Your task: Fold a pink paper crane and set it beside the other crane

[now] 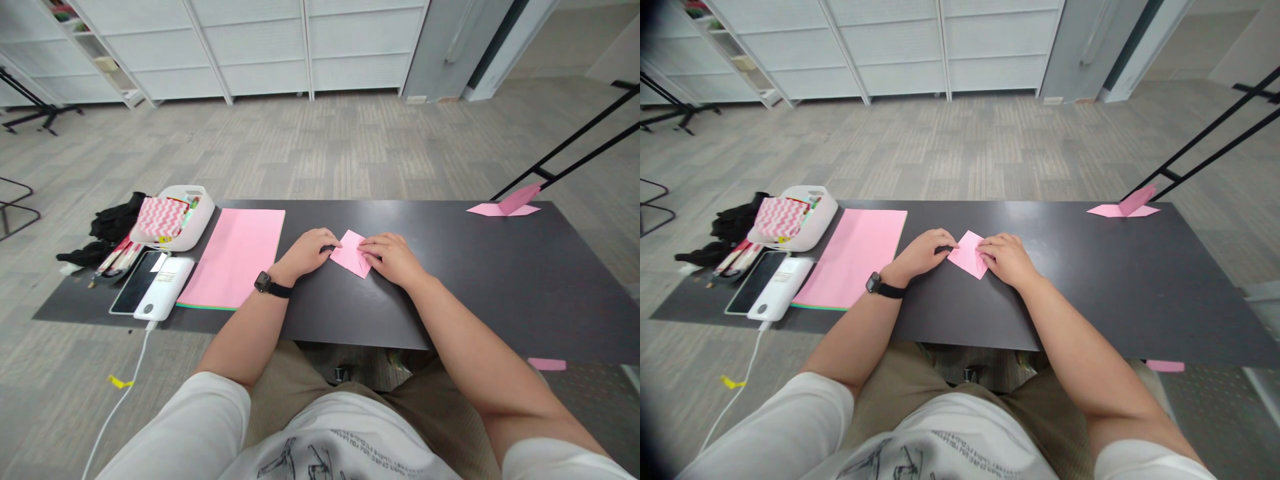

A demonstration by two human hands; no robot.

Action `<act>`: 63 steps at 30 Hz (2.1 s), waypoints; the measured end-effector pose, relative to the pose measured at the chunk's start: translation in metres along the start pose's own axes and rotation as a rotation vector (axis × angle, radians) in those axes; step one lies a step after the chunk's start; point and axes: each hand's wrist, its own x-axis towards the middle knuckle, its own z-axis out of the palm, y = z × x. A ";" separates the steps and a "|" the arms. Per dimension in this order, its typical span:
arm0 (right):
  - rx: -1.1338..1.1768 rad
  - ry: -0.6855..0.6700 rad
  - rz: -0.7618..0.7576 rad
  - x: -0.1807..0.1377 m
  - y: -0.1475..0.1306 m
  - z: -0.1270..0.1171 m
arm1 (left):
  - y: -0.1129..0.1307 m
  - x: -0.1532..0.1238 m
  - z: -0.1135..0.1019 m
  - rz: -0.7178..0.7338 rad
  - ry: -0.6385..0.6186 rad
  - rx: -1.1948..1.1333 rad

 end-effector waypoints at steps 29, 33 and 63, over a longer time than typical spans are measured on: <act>0.072 0.074 -0.094 0.001 0.000 0.007 | 0.004 0.002 0.005 -0.023 0.106 -0.204; 0.063 0.043 -0.089 0.000 -0.003 0.003 | 0.008 0.003 0.013 -0.110 0.122 -0.238; 0.065 -0.023 -0.088 -0.002 -0.014 -0.002 | 0.023 0.003 0.020 -0.079 0.064 0.070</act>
